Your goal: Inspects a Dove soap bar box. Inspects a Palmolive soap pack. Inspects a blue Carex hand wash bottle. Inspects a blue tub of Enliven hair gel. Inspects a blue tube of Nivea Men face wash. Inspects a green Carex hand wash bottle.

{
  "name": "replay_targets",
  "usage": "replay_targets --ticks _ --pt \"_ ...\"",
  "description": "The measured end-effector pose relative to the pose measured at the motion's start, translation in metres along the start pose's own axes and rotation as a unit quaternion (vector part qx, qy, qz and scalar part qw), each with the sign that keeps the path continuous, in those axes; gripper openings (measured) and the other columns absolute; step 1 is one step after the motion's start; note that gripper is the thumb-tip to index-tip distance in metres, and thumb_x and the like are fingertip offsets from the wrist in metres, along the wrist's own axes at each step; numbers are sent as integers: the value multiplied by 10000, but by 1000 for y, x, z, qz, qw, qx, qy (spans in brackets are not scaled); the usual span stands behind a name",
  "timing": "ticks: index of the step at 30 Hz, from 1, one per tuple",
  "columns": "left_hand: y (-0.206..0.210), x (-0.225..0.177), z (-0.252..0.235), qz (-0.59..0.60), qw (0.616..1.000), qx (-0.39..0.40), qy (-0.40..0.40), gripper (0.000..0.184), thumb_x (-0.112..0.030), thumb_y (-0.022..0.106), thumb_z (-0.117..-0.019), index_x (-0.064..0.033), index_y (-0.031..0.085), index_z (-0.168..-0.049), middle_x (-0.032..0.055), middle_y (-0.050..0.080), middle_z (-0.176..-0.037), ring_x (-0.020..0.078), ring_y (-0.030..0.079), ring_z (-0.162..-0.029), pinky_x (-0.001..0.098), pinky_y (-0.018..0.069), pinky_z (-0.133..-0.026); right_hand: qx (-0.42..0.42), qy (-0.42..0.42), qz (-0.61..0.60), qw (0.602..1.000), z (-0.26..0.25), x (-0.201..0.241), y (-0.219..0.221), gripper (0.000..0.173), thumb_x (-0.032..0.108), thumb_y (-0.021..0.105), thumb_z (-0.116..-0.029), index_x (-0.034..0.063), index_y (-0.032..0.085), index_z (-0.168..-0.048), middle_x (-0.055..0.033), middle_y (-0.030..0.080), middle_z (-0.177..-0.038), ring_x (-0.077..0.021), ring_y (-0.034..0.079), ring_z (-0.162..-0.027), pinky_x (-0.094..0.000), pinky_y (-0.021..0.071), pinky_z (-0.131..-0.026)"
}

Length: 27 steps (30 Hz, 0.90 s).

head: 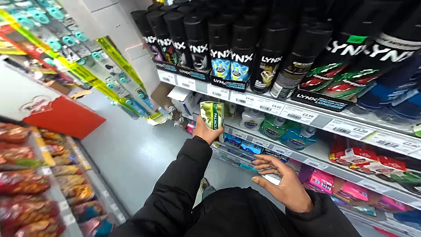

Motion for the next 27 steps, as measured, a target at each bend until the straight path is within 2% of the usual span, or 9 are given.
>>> replay_targets --ticks 4,7,11,14,17,19,21,24,27 --pt "-22 8 73 150 987 49 -13 1041 -390 948 -607 -14 432 -1429 170 687 -1146 262 709 -1015 505 594 -903 48 -3 -14 999 -12 3 25 683 444 827 -827 82 616 -1367 -49 712 -1242 -187 723 -1074 -377 644 -899" --pt "-38 -10 120 189 981 52 -6 1014 -408 921 -626 -87 414 -1443 117 704 -1107 211 727 -936 449 622 -805 103 -30 -48 993 -18 20 45 878 373 849 -819 92 441 -1544 -65 651 -1380 -188 675 -1202 -376 607 -991" --pt "-56 -25 146 174 984 14 29 1043 -486 902 -620 -129 368 -1441 68 716 -1092 170 746 -926 414 657 -773 142 -47 -155 977 -17 47 59 904 94 855 -806 65 381 -1576 -117 669 -1308 -235 718 -1092 -384 650 -891" --pt "-67 -31 157 183 982 9 52 1081 -478 923 -635 -124 335 -1470 73 694 -1144 180 744 -947 395 664 -746 141 -75 -180 971 -12 58 59 857 20 803 -830 14 372 -1570 -134 675 -1302 -236 728 -1070 -371 643 -910" --pt "-77 -39 163 257 959 46 111 894 -320 900 -751 -72 395 -1446 106 684 -1200 217 742 -992 385 674 -760 126 -96 -195 968 -9 64 48 806 -3 732 -879 -14 332 -1579 -155 672 -1301 -238 721 -1080 -365 630 -922" --pt "-81 -44 164 299 936 73 170 702 -234 770 -900 -11 410 -1461 130 693 -1213 233 734 -1004 374 656 -796 120 -110 -210 964 -8 67 38 752 -2 695 -915 -35 330 -1572 -174 646 -1343 -256 712 -1107 -376 626 -935" --pt "-83 -50 165 326 920 89 200 546 -184 621 -1007 9 419 -1476 126 705 -1202 222 743 -964 354 660 -738 114 -111 -217 963 -6 71 28 715 30 679 -948 -33 335 -1571 -164 624 -1383 -251 698 -1142 -370 614 -962" --pt "-82 -55 166 370 895 109 224 476 -136 490 -1066 24 411 -1507 144 702 -1214 237 751 -960 368 671 -712 106 -98 -240 960 -2 73 14 679 31 653 -955 -30 354 -1562 -162 607 -1400 -252 684 -1163 -374 606 -973" --pt "-76 -58 165 408 871 115 250 483 -124 513 -1061 36 432 -1510 155 692 -1259 224 744 -980 355 657 -789 108 -97 -266 953 1 75 5 662 48 643 -978 -43 344 -1562 -174 590 -1412 -252 667 -1187 -380 589 -999"
Point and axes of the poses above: each hand's wrist, its own z-axis away from the middle knuckle, its own y-axis out of the palm, x = y × z, the point moved 5 cm from there along -z, towards the middle knuckle
